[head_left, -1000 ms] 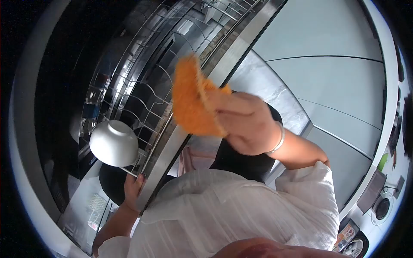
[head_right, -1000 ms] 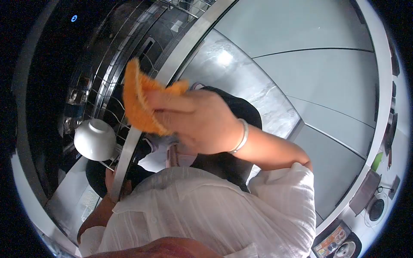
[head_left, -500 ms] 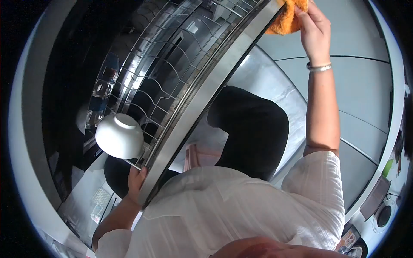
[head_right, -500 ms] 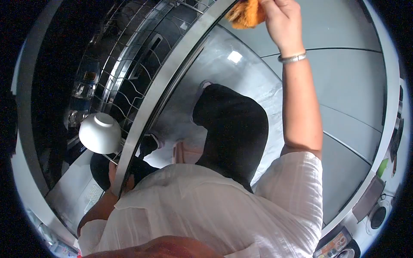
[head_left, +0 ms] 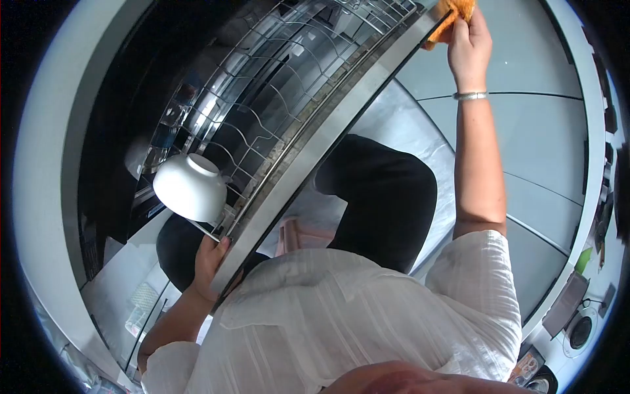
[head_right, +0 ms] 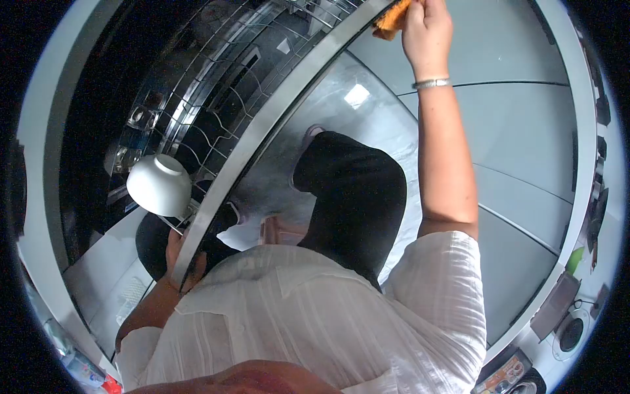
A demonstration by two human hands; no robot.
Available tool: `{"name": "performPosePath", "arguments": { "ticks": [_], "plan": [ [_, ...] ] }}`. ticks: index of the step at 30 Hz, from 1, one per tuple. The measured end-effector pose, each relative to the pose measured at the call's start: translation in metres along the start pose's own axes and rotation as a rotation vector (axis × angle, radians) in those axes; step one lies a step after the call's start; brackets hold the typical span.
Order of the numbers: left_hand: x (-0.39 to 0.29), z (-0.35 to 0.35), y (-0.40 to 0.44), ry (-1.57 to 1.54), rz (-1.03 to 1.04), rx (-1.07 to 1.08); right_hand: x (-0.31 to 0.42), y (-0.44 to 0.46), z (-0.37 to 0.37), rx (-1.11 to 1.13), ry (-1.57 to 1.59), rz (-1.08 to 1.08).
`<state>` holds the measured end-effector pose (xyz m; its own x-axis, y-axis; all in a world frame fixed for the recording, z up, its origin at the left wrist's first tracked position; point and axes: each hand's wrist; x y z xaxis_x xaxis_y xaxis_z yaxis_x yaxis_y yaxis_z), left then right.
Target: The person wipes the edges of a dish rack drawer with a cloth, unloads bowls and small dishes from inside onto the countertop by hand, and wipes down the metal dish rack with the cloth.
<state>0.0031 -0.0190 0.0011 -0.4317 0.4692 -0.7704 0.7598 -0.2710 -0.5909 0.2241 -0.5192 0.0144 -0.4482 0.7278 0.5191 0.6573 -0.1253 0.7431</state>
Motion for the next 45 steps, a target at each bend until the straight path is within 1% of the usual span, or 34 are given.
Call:
{"name": "performPosePath", "arguments": {
  "ticks": [1,2,4,5,7,9,10,12,13,14,15,16,17,18,21,22,23,25,26,27,29,30,33,34,36,38,40,41,42,43,44,45],
  "plan": [
    [-0.001,-0.001,-0.001,-0.005,-0.010,0.014,0.008,-0.005,0.001,0.035,-0.022,0.031],
    [0.000,-0.003,-0.002,-0.070,-0.086,0.032,0.018,-0.012,0.000,0.069,-0.045,0.062],
    [0.004,-0.006,-0.003,-0.060,-0.118,0.052,0.040,-0.028,-0.002,0.139,-0.061,0.094],
    [0.008,-0.008,-0.003,0.015,-0.074,0.053,0.054,-0.036,0.005,0.093,-0.058,-0.037],
    [0.009,-0.007,-0.003,0.075,-0.010,0.024,0.081,-0.048,0.008,0.145,0.007,-0.074],
    [0.006,-0.003,-0.001,0.082,0.047,-0.025,0.115,-0.061,0.014,0.137,0.043,-0.093],
    [0.005,-0.003,-0.001,0.104,0.081,-0.045,0.131,-0.072,0.017,0.149,0.124,-0.017],
    [0.004,-0.004,0.000,0.209,0.162,-0.058,0.155,-0.086,0.018,0.220,0.190,-0.043],
    [0.004,-0.005,0.001,0.252,0.197,-0.062,0.162,-0.089,0.016,0.265,0.211,-0.120],
    [0.003,-0.005,0.001,0.280,0.217,-0.058,0.161,-0.086,0.016,0.270,0.231,-0.157],
    [0.003,-0.006,0.001,0.273,0.177,-0.029,0.157,-0.083,0.016,0.275,0.251,-0.192],
    [0.003,-0.008,0.000,0.268,0.136,-0.002,0.151,-0.081,0.016,0.268,0.258,-0.152],
    [0.003,-0.009,0.002,0.226,0.039,0.046,0.146,-0.079,0.016,0.260,0.265,-0.117],
    [0.005,-0.008,0.002,0.146,-0.042,0.074,0.151,-0.080,0.017,0.248,0.270,-0.091],
    [0.017,-0.005,0.004,-0.166,-0.248,0.093,0.165,-0.086,0.015,0.273,0.151,-0.264],
    [0.016,-0.007,0.004,0.048,-0.120,0.073,0.162,-0.090,0.015,0.269,0.218,-0.312],
    [0.015,-0.009,0.003,0.261,0.005,0.057,0.157,-0.086,0.014,0.246,0.189,-0.266],
    [0.012,-0.008,0.000,0.420,0.053,0.041,0.147,-0.071,0.012,0.202,0.123,-0.169],
    [0.012,-0.006,0.002,0.366,-0.023,0.038,0.151,-0.069,0.014,0.161,0.170,0.020],
    [0.010,-0.005,0.003,0.311,-0.094,0.030,0.153,-0.069,0.016,0.186,0.148,-0.094],
    [0.019,-0.005,0.004,0.284,-0.016,0.013,0.157,-0.076,0.018,0.236,0.109,-0.310],
    [0.019,-0.005,0.004,0.271,0.023,0.006,0.167,-0.071,0.015,0.292,0.076,-0.335],
    [0.013,-0.007,0.003,0.466,0.336,-0.041,0.150,-0.069,0.018,0.227,0.120,-0.228],
    [0.017,-0.005,0.005,0.351,0.253,-0.019,0.153,-0.069,0.018,0.228,0.065,-0.273],
    [0.030,-0.004,0.006,0.126,0.076,0.025,0.157,-0.069,0.015,0.279,0.024,-0.292],
    [0.039,-0.009,0.002,0.221,0.100,0.077,0.153,-0.064,0.013,0.316,-0.019,-0.347],
    [0.035,-0.006,0.002,0.093,0.000,0.088,0.154,-0.066,0.013,0.324,-0.023,-0.275],
    [0.030,0.000,0.004,-0.080,-0.114,0.067,0.154,-0.064,0.012,0.325,-0.024,-0.243],
    [0.027,0.000,0.003,-0.078,-0.107,0.053,0.162,-0.063,0.011,0.352,-0.026,-0.318],
    [0.023,0.000,0.003,-0.075,-0.101,0.040,0.168,-0.067,0.010,0.396,-0.003,-0.346],
    [0.023,-0.004,0.002,0.100,0.034,0.031,0.167,-0.066,0.008,0.429,-0.002,-0.350],
    [0.021,-0.006,0.000,0.214,0.121,0.027,0.165,-0.067,0.004,0.462,-0.003,-0.348]
  ]
}}
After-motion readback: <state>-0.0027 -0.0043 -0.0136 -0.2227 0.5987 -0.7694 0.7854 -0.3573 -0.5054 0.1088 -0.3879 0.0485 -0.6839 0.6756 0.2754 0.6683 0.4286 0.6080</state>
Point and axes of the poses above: each hand's wrist, its own y-axis towards the middle knuckle, its own z-axis out of the palm, x = y × z, and after that the axes turned 10 degrees about -z, right-handed
